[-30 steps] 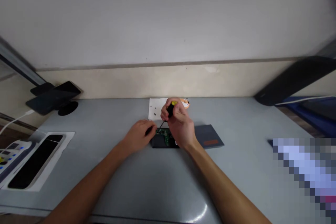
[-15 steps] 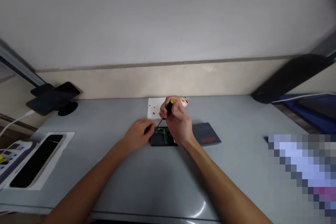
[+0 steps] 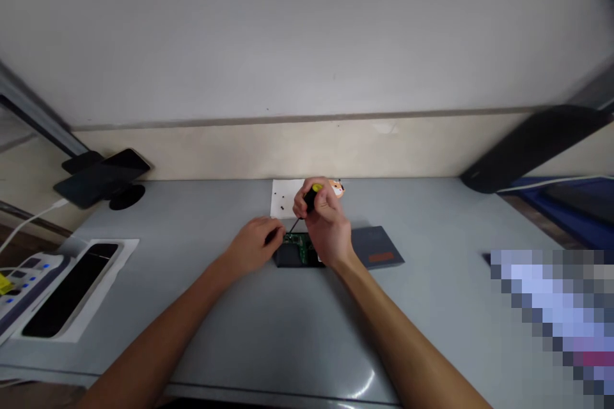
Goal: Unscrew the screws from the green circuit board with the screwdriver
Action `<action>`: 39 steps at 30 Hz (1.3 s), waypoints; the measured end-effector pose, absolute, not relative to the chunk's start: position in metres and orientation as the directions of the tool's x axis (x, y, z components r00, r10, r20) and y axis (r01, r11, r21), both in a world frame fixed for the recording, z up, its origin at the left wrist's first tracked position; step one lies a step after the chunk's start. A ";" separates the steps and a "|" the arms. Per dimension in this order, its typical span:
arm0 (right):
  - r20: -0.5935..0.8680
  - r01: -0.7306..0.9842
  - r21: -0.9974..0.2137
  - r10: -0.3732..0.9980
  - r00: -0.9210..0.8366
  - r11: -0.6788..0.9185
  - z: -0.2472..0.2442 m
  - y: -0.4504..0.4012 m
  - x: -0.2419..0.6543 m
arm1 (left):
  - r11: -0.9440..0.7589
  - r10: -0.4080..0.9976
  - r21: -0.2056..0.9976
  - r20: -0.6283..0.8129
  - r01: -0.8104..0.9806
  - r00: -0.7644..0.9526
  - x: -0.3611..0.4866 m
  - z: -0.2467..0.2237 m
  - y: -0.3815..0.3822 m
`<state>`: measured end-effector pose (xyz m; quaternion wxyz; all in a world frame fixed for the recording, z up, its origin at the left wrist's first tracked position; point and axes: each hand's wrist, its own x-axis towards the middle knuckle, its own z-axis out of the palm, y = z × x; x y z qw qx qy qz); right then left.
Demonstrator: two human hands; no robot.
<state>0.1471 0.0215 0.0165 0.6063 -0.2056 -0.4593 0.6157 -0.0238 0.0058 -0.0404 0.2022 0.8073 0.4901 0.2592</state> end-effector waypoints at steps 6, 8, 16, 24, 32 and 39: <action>0.322 -0.589 -0.795 0.924 -0.205 0.146 0.016 0.021 0.146 | -0.433 0.898 0.581 0.210 0.689 0.387 -0.024 -0.040 0.005; 0.312 -0.586 -0.797 0.930 -0.194 0.145 0.017 0.021 0.147 | -0.436 0.897 0.579 0.214 0.689 0.388 -0.024 -0.040 0.005; 0.331 -0.631 -0.762 0.924 -0.193 0.142 0.014 0.022 0.146 | -0.444 0.893 0.575 0.222 0.687 0.391 -0.024 -0.043 0.007; 0.346 -0.638 -0.753 0.922 -0.175 0.161 0.013 0.024 0.147 | -0.444 0.893 0.583 0.229 0.680 0.387 -0.024 -0.042 0.006; 0.335 -0.634 -0.759 0.924 -0.184 0.149 0.013 0.025 0.146 | -0.443 0.893 0.578 0.223 0.685 0.390 -0.024 -0.042 0.007; 0.352 -0.670 -0.722 0.926 -0.138 0.175 0.019 0.027 0.153 | -0.420 0.906 0.653 0.258 0.630 0.336 -0.023 -0.036 0.002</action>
